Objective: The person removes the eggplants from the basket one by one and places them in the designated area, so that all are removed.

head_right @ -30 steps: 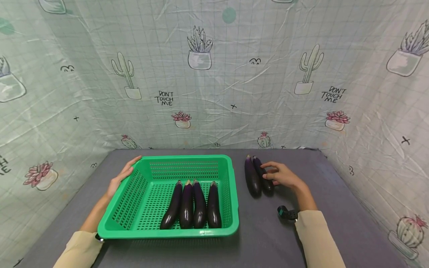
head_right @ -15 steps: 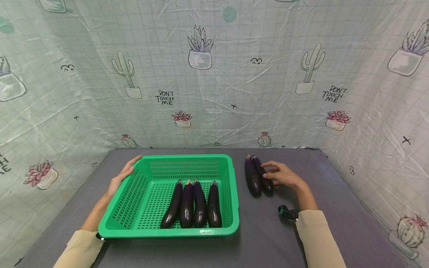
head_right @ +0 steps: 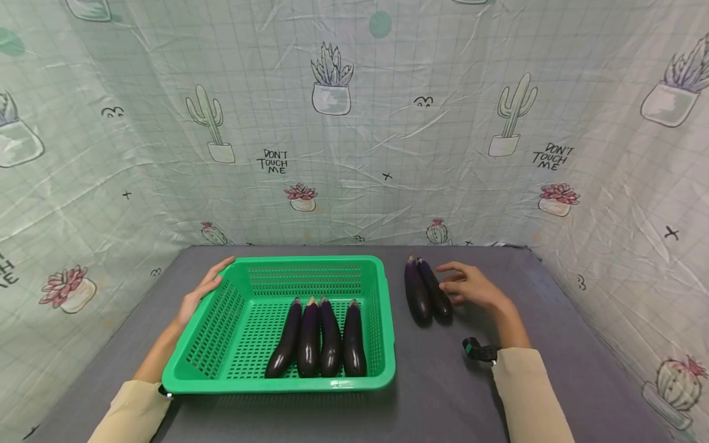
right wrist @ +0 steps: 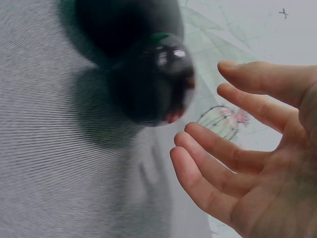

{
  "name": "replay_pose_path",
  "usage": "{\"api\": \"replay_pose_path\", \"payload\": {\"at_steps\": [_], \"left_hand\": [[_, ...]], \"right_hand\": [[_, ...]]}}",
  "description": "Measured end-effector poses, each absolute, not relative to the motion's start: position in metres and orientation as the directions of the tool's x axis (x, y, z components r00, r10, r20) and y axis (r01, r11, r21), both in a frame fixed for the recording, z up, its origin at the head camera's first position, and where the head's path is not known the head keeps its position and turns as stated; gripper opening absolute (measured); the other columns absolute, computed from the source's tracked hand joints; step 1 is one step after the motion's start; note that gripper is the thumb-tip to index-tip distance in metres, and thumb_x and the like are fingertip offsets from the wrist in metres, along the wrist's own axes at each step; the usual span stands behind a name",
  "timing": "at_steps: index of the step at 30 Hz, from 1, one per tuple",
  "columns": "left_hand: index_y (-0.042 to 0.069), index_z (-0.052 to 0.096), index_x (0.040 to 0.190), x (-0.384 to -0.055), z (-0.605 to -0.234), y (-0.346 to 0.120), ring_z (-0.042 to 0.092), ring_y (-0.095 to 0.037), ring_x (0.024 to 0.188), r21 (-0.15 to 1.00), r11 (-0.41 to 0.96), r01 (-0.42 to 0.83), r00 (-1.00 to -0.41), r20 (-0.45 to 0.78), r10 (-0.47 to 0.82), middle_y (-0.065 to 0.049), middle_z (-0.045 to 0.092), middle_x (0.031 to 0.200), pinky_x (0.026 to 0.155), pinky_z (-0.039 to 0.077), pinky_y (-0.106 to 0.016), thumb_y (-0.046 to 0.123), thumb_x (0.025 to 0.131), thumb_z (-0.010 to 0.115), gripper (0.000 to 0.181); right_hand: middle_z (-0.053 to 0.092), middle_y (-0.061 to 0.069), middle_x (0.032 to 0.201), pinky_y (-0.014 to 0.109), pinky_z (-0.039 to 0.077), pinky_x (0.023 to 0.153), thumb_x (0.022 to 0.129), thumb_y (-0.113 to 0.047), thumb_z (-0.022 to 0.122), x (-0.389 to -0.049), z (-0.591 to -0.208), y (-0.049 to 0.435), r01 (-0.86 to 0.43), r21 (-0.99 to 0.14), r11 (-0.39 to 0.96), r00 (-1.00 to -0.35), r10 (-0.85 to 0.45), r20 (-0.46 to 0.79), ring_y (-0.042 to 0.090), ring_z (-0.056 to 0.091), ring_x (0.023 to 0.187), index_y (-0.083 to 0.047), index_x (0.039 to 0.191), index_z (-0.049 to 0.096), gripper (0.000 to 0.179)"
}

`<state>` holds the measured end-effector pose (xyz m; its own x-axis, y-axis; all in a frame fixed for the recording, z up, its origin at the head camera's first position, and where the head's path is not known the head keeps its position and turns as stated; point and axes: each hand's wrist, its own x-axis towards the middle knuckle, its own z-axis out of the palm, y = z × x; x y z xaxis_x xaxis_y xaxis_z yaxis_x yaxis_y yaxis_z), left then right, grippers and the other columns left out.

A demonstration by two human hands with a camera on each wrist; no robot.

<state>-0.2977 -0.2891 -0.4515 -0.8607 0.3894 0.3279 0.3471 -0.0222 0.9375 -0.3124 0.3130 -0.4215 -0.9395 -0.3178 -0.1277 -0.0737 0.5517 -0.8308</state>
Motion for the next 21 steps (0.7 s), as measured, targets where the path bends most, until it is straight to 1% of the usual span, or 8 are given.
{"api": "replay_pose_path", "payload": {"at_steps": [1, 3, 7, 10, 13, 15, 17, 21], "left_hand": [[0.000, 0.005, 0.165, -0.298, -0.452, -0.289, 0.043, 0.001, 0.140, 0.939, -0.032, 0.344, -0.858, 0.328, 0.395, -0.022, 0.004, 0.168, 0.108, 0.041, -0.016, 0.018, 0.115, 0.017, 0.055], [0.000, 0.006, 0.165, -0.298, -0.452, -0.289, 0.041, 0.003, 0.141, 0.934, -0.019, 0.358, -0.856, 0.336, 0.394, -0.015, 0.011, 0.167, 0.108, 0.040, -0.015, 0.017, 0.115, 0.017, 0.055], [0.002, 0.008, 0.166, -0.298, -0.452, -0.287, 0.039, 0.003, 0.142, 0.934, -0.008, 0.358, -0.858, 0.332, 0.392, -0.008, 0.014, 0.167, 0.108, 0.038, -0.014, 0.018, 0.115, 0.018, 0.054], [0.003, 0.011, 0.166, -0.299, -0.451, -0.287, 0.029, -0.008, 0.151, 0.931, 0.037, 0.363, -0.869, 0.325, 0.373, -0.018, 0.009, 0.169, 0.110, 0.032, -0.017, 0.019, 0.115, 0.019, 0.054], [-0.002, 0.013, 0.165, -0.300, -0.451, -0.286, 0.011, -0.032, 0.158, 0.919, 0.098, 0.383, -0.877, 0.328, 0.351, -0.026, 0.003, 0.170, 0.121, 0.020, -0.040, 0.018, 0.114, 0.021, 0.055], [-0.003, 0.014, 0.164, -0.300, -0.451, -0.287, -0.001, -0.045, 0.157, 0.914, 0.118, 0.387, -0.880, 0.328, 0.344, -0.028, 0.002, 0.169, 0.120, 0.012, -0.058, 0.017, 0.114, 0.021, 0.054], [-0.003, 0.014, 0.164, -0.300, -0.450, -0.287, -0.003, -0.046, 0.157, 0.913, 0.121, 0.389, -0.880, 0.329, 0.342, -0.029, 0.002, 0.170, 0.117, 0.008, -0.065, 0.017, 0.114, 0.021, 0.054], [0.000, 0.011, 0.165, -0.300, -0.451, -0.288, 0.020, -0.017, 0.156, 0.925, 0.080, 0.371, -0.878, 0.322, 0.355, -0.026, 0.001, 0.170, 0.119, 0.024, -0.035, 0.019, 0.115, 0.019, 0.054]], "right_hand": [[0.052, 0.034, 0.145, 0.051, 0.058, 0.091, 0.105, -0.025, 0.062, -0.312, -0.420, 0.314, -0.085, -0.825, 0.559, -0.941, -0.317, -0.118, 0.041, 0.060, 0.126, -0.001, 0.154, 0.043, 0.058], [0.052, 0.034, 0.145, 0.052, 0.057, 0.092, 0.105, -0.026, 0.062, -0.309, -0.416, 0.313, -0.111, -0.814, 0.571, -0.944, -0.316, -0.093, 0.043, 0.059, 0.127, -0.002, 0.153, 0.045, 0.056], [0.051, 0.033, 0.147, 0.057, 0.055, 0.095, 0.106, -0.029, 0.060, -0.302, -0.405, 0.310, -0.164, -0.792, 0.588, -0.950, -0.310, -0.034, 0.047, 0.056, 0.130, -0.004, 0.150, 0.049, 0.052], [0.051, 0.031, 0.148, 0.060, 0.052, 0.098, 0.107, -0.030, 0.059, -0.298, -0.394, 0.307, -0.193, -0.785, 0.588, -0.952, -0.307, 0.004, 0.048, 0.054, 0.132, -0.006, 0.150, 0.050, 0.050], [0.050, 0.028, 0.149, 0.062, 0.050, 0.101, 0.108, -0.029, 0.058, -0.295, -0.385, 0.302, -0.226, -0.778, 0.586, -0.949, -0.314, 0.040, 0.048, 0.052, 0.134, -0.006, 0.149, 0.050, 0.048], [0.050, 0.027, 0.150, 0.063, 0.048, 0.103, 0.108, -0.027, 0.058, -0.293, -0.379, 0.296, -0.252, -0.771, 0.584, -0.945, -0.321, 0.065, 0.048, 0.051, 0.135, -0.005, 0.150, 0.050, 0.048], [0.050, 0.026, 0.151, 0.064, 0.047, 0.105, 0.108, -0.025, 0.058, -0.291, -0.374, 0.288, -0.270, -0.768, 0.581, -0.942, -0.325, 0.086, 0.048, 0.050, 0.136, -0.005, 0.149, 0.050, 0.047], [0.050, 0.025, 0.152, 0.064, 0.044, 0.108, 0.107, -0.025, 0.060, -0.288, -0.361, 0.268, -0.313, -0.758, 0.573, -0.930, -0.347, 0.122, 0.047, 0.048, 0.139, -0.006, 0.149, 0.050, 0.047]]}}
